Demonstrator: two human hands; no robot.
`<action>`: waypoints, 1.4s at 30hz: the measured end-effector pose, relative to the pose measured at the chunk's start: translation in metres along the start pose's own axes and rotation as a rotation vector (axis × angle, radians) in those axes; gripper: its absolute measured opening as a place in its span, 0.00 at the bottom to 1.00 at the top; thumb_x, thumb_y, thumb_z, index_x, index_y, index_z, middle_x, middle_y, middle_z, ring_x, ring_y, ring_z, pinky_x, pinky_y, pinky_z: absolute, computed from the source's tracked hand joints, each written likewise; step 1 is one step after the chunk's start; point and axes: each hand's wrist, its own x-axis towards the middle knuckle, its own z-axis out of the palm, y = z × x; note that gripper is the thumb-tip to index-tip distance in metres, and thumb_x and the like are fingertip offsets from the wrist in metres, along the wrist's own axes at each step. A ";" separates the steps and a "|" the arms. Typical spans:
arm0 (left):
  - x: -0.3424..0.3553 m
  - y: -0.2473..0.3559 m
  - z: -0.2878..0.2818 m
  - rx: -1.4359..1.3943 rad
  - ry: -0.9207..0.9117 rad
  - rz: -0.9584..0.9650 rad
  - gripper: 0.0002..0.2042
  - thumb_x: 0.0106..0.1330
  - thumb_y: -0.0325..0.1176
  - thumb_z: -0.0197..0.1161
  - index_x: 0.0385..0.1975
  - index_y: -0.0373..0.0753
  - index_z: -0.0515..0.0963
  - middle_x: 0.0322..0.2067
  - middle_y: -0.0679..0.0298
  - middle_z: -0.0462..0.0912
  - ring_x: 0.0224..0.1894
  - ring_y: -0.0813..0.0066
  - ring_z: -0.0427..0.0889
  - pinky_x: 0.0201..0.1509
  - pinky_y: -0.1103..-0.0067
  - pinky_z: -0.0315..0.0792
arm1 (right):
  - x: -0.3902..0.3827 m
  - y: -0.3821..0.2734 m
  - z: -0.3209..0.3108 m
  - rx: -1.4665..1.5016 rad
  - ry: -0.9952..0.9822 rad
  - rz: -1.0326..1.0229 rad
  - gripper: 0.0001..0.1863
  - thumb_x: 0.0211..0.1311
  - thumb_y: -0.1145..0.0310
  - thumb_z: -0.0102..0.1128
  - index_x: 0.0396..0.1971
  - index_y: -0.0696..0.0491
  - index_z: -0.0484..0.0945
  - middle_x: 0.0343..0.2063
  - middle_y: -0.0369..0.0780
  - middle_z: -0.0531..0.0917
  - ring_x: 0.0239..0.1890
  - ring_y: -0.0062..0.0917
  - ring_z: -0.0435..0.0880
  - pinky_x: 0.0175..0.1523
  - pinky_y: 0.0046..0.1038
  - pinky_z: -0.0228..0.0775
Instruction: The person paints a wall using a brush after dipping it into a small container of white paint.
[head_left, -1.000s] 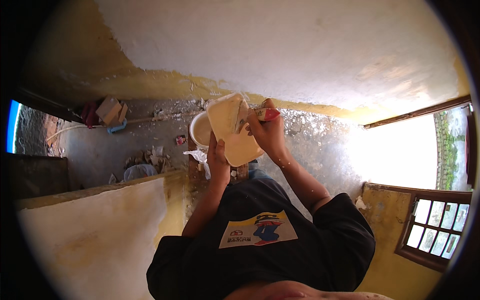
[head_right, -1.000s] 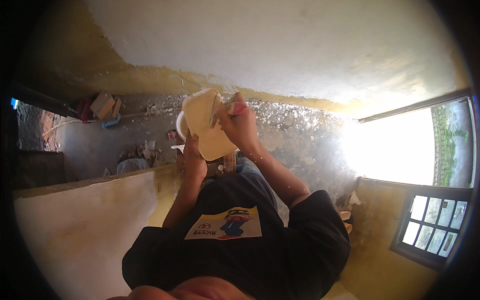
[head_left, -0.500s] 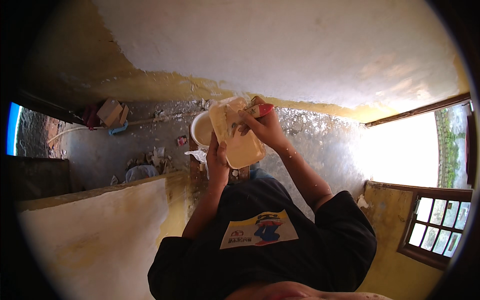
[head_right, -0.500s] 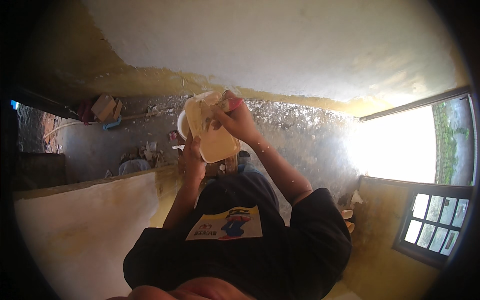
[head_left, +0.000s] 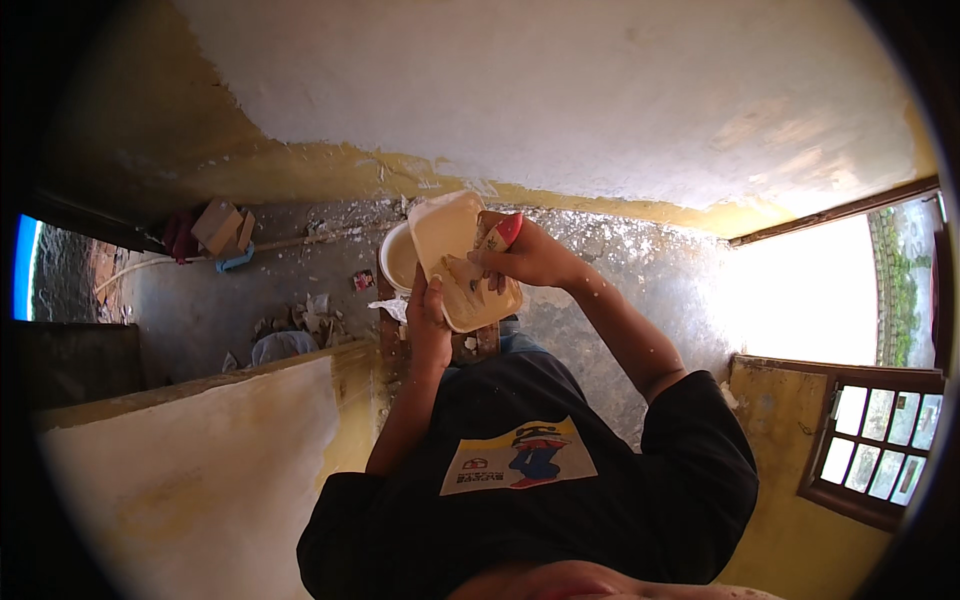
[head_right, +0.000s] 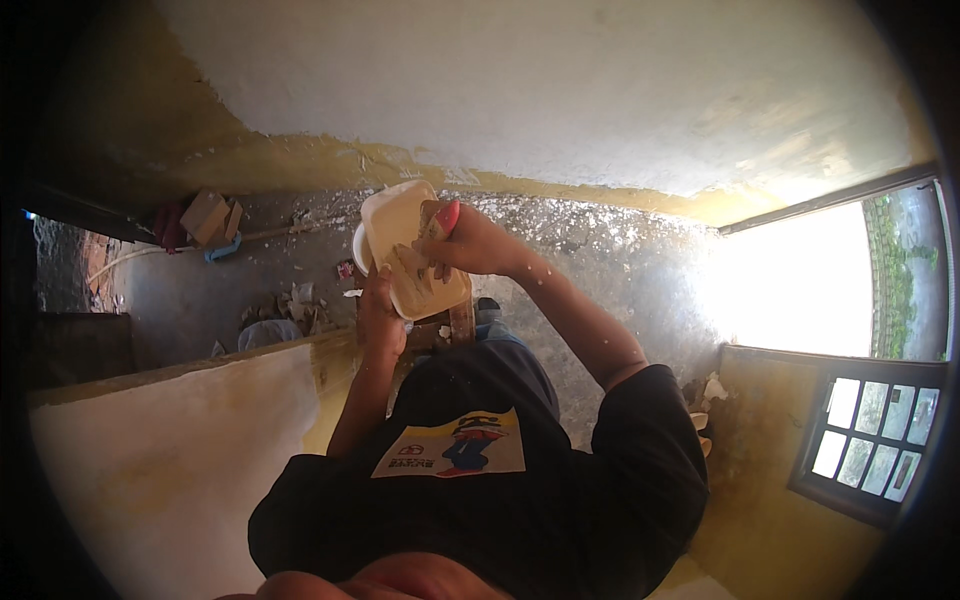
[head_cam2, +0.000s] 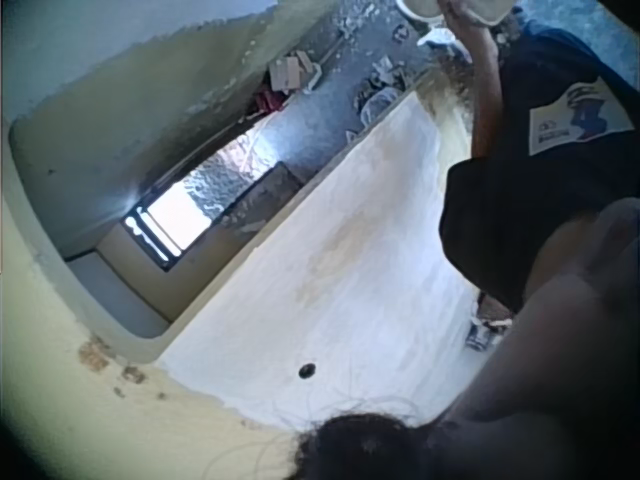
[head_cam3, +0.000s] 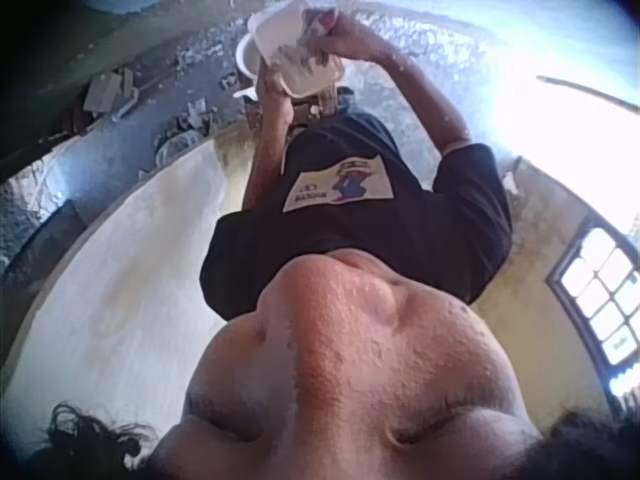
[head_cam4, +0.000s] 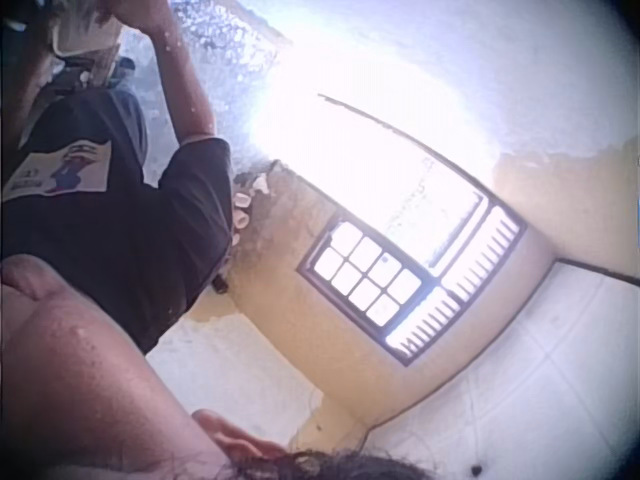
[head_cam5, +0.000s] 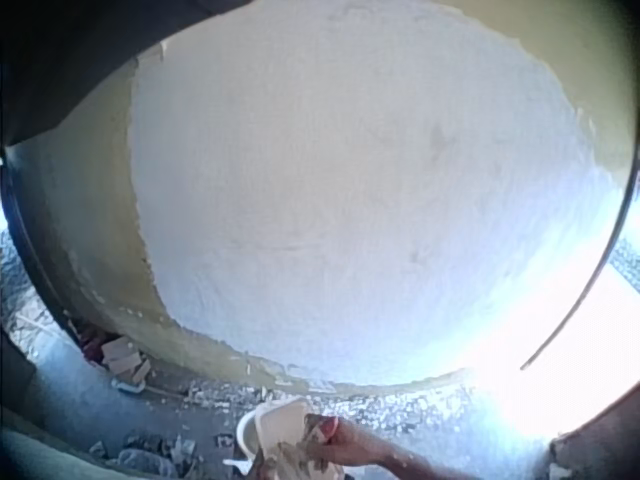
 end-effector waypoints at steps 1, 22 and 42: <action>0.001 -0.002 -0.002 0.010 -0.001 0.012 0.29 0.79 0.39 0.51 0.76 0.35 0.58 0.64 0.58 0.74 0.60 0.72 0.77 0.62 0.74 0.74 | -0.001 0.000 0.000 -0.022 -0.023 0.012 0.12 0.71 0.71 0.62 0.47 0.61 0.73 0.30 0.38 0.84 0.27 0.20 0.87 0.31 0.23 0.82; -0.004 -0.005 0.006 0.016 -0.017 0.070 0.30 0.80 0.41 0.50 0.77 0.36 0.56 0.67 0.58 0.70 0.65 0.69 0.73 0.66 0.72 0.71 | 0.021 0.005 0.012 -0.367 0.354 -0.195 0.11 0.69 0.69 0.62 0.36 0.59 0.69 0.24 0.42 0.85 0.26 0.21 0.88 0.29 0.26 0.79; 0.009 0.005 0.010 -0.001 0.068 0.091 0.28 0.80 0.38 0.51 0.76 0.38 0.57 0.65 0.60 0.71 0.64 0.71 0.73 0.65 0.72 0.72 | -0.007 -0.014 0.008 -0.673 0.356 -0.137 0.13 0.60 0.65 0.63 0.35 0.54 0.70 0.20 0.49 0.81 0.27 0.52 0.83 0.33 0.45 0.74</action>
